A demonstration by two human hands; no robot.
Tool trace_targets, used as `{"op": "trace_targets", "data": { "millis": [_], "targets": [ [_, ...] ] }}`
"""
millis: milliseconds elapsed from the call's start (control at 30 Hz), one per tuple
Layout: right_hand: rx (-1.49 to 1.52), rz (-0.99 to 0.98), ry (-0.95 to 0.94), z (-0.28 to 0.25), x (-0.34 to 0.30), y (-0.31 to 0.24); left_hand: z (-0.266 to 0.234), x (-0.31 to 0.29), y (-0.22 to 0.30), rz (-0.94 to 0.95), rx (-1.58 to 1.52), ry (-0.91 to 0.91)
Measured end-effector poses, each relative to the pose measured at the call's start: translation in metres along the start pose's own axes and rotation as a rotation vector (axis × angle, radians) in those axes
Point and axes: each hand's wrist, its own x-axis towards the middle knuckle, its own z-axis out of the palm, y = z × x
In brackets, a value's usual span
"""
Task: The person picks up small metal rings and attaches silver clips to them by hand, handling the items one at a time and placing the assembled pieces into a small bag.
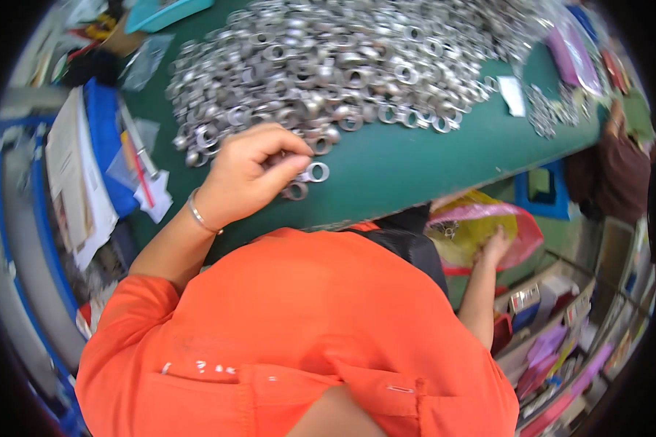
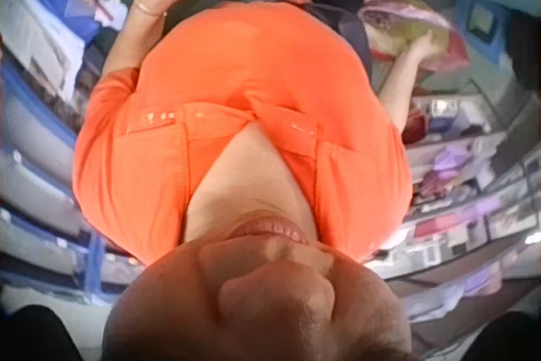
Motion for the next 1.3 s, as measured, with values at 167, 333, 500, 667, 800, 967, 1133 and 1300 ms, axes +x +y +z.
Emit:
{"op": "trace_targets", "data": {
  "millis": [167, 333, 500, 667, 800, 967, 1133, 1300],
  "targets": [
    [-0.1, -0.945, -0.551, 0.089, -0.149, -0.159, 0.0, -0.039, -0.019, -0.086, 0.174, -0.12],
    [-0.228, -1.532, -1.199, 0.169, -0.241, -0.184, 0.018, -0.048, -0.024, -0.096, 0.058, 0.039],
    [-0.233, -1.399, -1.272, 0.181, -0.242, -0.177, 0.027, -0.064, -0.017, -0.163, -0.122, 0.191],
    [-0.034, -0.794, -1.465, 0.158, -0.253, -0.167, 0.049, -0.073, -0.022, -0.284, -0.488, 0.18],
    [0.089, -1.055, -1.418, 0.146, -0.264, -0.163, 0.057, -0.079, -0.015, -0.129, -0.591, 0.14],
    [0.135, -1.214, -1.35, 0.134, -0.265, -0.152, 0.064, -0.087, -0.007, 0.077, -0.18, 0.223],
    [0.259, -0.319, -1.611, 0.117, -0.265, -0.145, 0.073, -0.09, -0.011, 0.495, 0.114, 0.317],
    [0.522, -0.363, -1.659, 0.11, -0.269, -0.139, 0.082, -0.107, -0.006, 0.223, -0.192, 0.362]
  ]
}}
